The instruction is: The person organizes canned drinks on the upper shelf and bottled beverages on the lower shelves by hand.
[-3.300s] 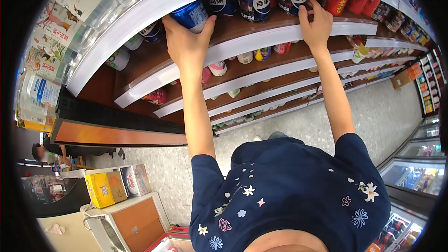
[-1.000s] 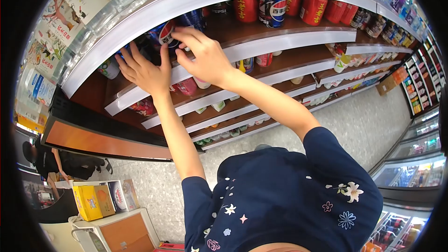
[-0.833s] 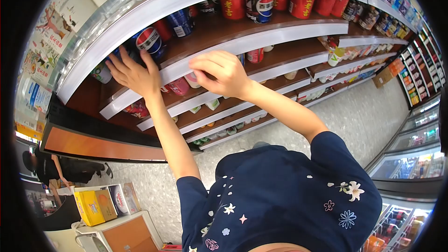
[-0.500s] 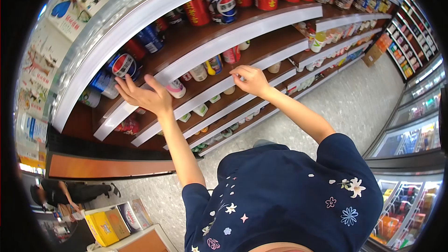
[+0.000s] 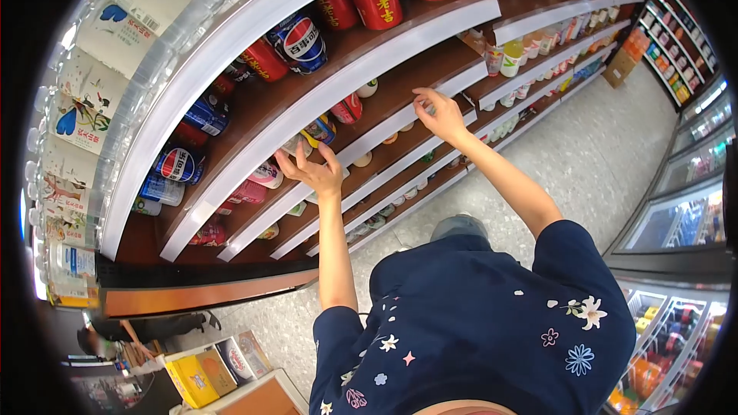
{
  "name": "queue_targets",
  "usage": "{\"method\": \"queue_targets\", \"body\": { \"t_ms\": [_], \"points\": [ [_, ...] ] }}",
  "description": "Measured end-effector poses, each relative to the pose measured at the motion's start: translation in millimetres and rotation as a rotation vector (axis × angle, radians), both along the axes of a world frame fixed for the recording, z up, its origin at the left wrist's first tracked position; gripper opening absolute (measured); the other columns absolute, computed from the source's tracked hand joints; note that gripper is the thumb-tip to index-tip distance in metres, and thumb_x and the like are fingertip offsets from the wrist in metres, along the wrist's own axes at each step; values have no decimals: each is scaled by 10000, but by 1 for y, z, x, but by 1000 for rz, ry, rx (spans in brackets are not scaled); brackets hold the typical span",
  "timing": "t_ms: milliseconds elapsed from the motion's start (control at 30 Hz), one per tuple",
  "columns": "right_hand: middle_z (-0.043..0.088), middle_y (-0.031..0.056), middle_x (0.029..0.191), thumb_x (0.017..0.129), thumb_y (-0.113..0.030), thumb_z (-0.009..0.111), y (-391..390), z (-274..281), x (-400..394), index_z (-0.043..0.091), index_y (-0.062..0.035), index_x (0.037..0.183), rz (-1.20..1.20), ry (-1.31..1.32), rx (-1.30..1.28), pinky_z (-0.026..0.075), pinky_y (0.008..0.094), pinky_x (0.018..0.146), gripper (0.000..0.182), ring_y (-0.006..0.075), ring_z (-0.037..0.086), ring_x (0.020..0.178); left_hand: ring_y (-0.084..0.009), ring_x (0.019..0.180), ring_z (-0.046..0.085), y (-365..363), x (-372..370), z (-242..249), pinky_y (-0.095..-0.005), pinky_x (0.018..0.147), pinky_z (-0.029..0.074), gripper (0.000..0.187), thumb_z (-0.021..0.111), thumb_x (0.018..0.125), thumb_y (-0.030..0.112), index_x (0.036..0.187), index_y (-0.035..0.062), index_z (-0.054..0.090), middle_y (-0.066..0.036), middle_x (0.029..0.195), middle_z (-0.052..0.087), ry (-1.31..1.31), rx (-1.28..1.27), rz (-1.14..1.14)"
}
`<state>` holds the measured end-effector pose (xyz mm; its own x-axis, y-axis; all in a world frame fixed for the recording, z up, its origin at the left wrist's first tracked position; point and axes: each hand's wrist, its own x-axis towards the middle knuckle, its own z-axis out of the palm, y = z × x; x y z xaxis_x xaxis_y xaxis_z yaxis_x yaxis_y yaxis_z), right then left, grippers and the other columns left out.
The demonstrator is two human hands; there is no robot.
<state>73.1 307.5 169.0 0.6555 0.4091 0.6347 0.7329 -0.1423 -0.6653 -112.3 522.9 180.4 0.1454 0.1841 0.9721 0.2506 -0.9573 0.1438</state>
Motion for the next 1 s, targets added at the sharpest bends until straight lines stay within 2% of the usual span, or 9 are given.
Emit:
{"method": "queue_targets", "body": {
  "t_ms": [200,233,367,500,567,633,767,833,1000],
  "points": [
    [659,163,1034,780,-271,734,37,26,30,557,-78,1185,161,116,-16,520,424,795,482,325,639,955,-429,1343,267,-27,34,-2,-549,1109,174,612,642,865,136,1352,-50,321,-310,1426,254,-42,-342,-84],
    [655,169,1048,770,-288,742,47,27,37,559,-76,1183,158,82,-18,512,435,815,500,339,630,979,-400,1322,324,-29,43,-2,-494,1106,229,668,654,869,163,1369,-76,282,-310,1398,299,-129,-499,-247],
    [638,189,1096,726,-344,769,81,42,53,574,-61,1166,279,-34,42,477,461,892,558,377,595,1051,-373,1313,357,-35,49,5,-437,1098,265,793,703,839,182,1406,-82,216,-289,1370,359,23,-558,-20],
    [634,184,1112,713,-350,763,130,18,70,608,-56,1125,325,-80,98,464,449,914,529,370,585,1067,-384,1201,461,-40,51,15,-435,1039,337,694,712,821,162,1334,-89,317,-283,1313,425,-122,-582,-98],
    [634,182,1117,707,-357,760,136,15,71,621,-55,1109,294,-74,81,459,446,922,522,364,582,1073,-388,1184,484,-38,42,15,-435,1020,360,678,713,818,144,1322,-87,323,-281,1280,462,12,-649,-6],
    [634,180,1118,700,-368,756,127,20,69,627,-54,1103,337,-30,50,460,447,916,527,359,583,1073,-349,1140,550,-36,39,8,-405,969,425,613,696,833,116,1298,-81,349,-253,1224,527,59,-672,44],
    [630,200,1116,647,-419,773,85,40,77,601,-46,1148,370,-2,-23,456,447,930,648,365,583,1077,-241,1096,601,-46,34,2,-325,900,495,522,650,859,31,1300,-60,387,-207,1278,533,-35,-922,-121],
    [638,212,1087,614,-477,778,66,40,89,577,-41,1181,342,-53,-74,473,453,910,744,388,605,1026,-247,1101,603,-34,31,-9,-333,900,497,539,660,853,33,1310,-55,389,-207,1272,543,18,-870,-64],
    [657,207,1029,626,-502,769,25,30,145,598,-40,1145,248,-35,-147,514,448,828,716,378,650,902,-260,1094,616,-39,28,-8,-335,896,498,567,699,840,82,1310,-48,410,-202,1247,570,91,-853,2]
  ]
}}
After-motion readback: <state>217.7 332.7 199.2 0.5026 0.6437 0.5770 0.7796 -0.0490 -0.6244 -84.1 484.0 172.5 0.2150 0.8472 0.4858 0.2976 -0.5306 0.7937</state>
